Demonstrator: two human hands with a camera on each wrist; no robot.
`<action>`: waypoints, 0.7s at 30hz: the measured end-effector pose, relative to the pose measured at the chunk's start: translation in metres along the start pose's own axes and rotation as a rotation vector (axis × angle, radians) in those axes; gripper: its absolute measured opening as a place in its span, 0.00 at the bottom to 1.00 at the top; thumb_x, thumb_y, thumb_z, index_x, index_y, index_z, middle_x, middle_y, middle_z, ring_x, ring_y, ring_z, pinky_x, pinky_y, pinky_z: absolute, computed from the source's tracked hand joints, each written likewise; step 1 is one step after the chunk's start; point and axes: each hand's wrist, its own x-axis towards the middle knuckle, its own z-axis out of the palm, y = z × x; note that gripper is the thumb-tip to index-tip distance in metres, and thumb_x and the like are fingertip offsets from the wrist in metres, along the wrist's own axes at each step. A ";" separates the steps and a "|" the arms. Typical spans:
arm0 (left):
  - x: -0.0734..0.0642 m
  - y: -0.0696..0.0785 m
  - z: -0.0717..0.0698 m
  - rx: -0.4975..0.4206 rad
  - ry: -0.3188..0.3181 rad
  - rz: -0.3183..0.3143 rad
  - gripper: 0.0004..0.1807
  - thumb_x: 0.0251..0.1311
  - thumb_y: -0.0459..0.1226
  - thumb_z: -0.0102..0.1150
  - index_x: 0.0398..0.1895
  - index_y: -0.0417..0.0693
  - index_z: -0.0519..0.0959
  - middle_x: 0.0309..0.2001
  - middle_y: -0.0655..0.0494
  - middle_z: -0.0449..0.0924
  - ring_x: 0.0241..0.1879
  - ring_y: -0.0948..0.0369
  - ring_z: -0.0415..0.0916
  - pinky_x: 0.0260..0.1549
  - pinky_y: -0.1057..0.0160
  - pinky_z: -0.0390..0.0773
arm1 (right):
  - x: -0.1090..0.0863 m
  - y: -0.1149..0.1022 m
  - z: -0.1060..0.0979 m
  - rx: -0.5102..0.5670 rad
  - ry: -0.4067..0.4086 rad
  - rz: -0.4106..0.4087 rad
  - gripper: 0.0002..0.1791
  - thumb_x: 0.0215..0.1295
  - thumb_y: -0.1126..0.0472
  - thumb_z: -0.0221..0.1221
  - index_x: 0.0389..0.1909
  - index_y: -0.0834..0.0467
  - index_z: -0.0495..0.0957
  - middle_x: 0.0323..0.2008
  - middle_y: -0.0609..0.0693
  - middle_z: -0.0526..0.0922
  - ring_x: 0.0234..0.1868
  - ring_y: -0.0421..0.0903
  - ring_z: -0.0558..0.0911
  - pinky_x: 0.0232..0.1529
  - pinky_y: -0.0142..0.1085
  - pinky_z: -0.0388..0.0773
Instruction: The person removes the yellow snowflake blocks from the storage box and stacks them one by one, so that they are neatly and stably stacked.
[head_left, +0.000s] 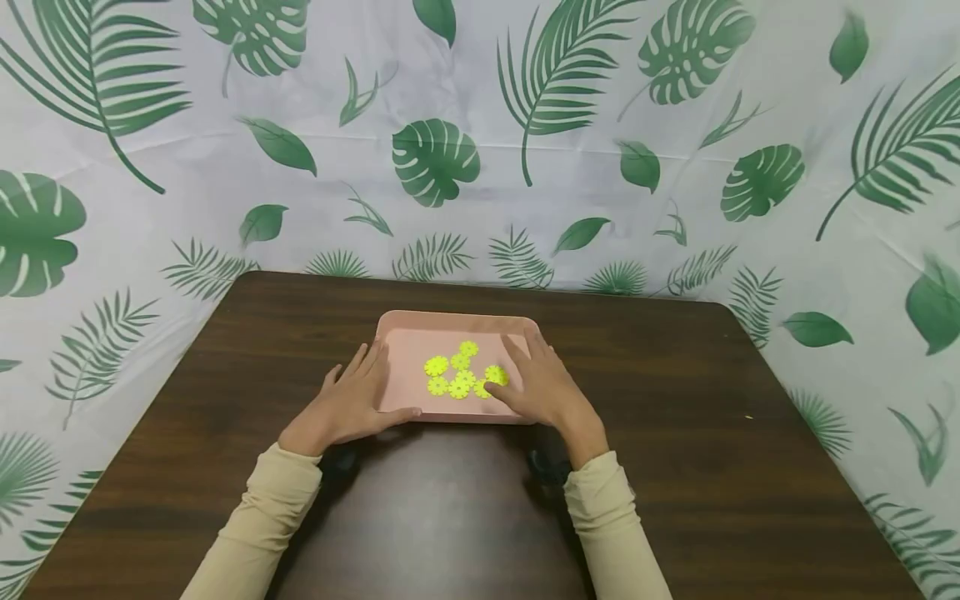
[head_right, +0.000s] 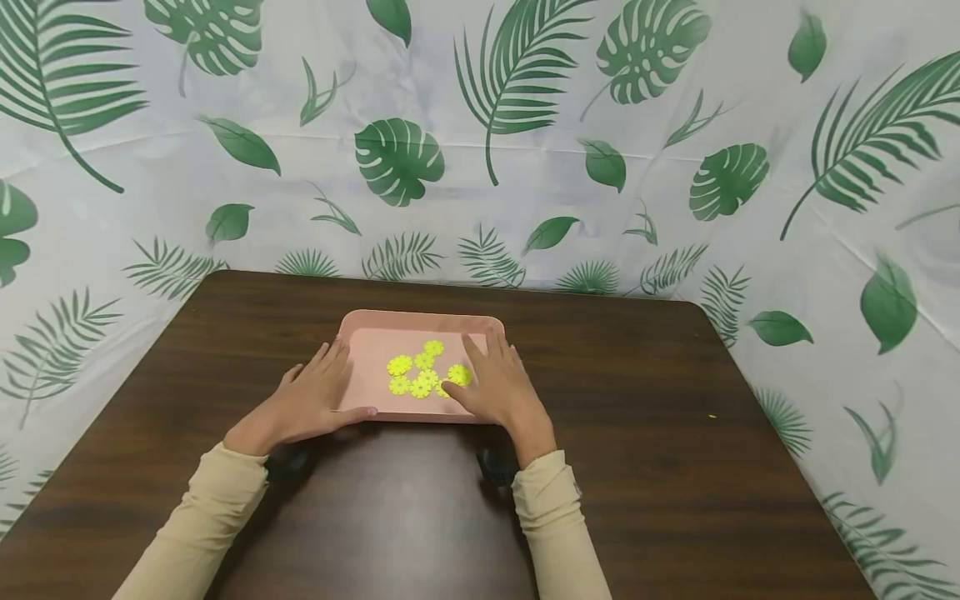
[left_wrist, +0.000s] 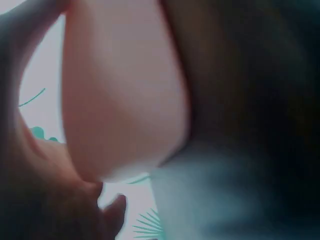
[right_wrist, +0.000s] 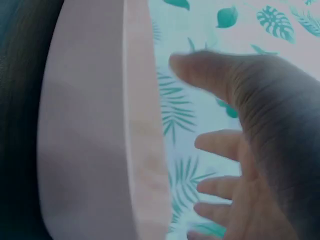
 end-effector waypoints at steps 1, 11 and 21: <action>-0.001 -0.003 0.003 -0.009 0.004 0.013 0.64 0.62 0.72 0.53 0.83 0.34 0.43 0.83 0.39 0.38 0.81 0.41 0.38 0.68 0.25 0.47 | 0.001 0.002 0.002 0.008 0.000 -0.013 0.46 0.72 0.41 0.59 0.81 0.61 0.55 0.81 0.66 0.46 0.81 0.64 0.50 0.75 0.62 0.54; -0.008 -0.022 0.017 -0.128 0.040 0.056 0.61 0.66 0.69 0.52 0.82 0.34 0.42 0.84 0.42 0.33 0.82 0.48 0.40 0.70 0.32 0.53 | 0.025 -0.011 0.038 0.128 0.025 -0.154 0.24 0.69 0.61 0.67 0.61 0.69 0.80 0.56 0.64 0.82 0.57 0.59 0.82 0.60 0.52 0.78; -0.003 -0.025 0.023 -0.243 0.058 0.045 0.63 0.65 0.69 0.55 0.84 0.40 0.36 0.83 0.45 0.24 0.82 0.48 0.34 0.71 0.31 0.50 | 0.042 -0.027 0.054 0.114 0.030 -0.109 0.23 0.58 0.58 0.77 0.52 0.62 0.86 0.42 0.53 0.81 0.39 0.48 0.77 0.45 0.42 0.77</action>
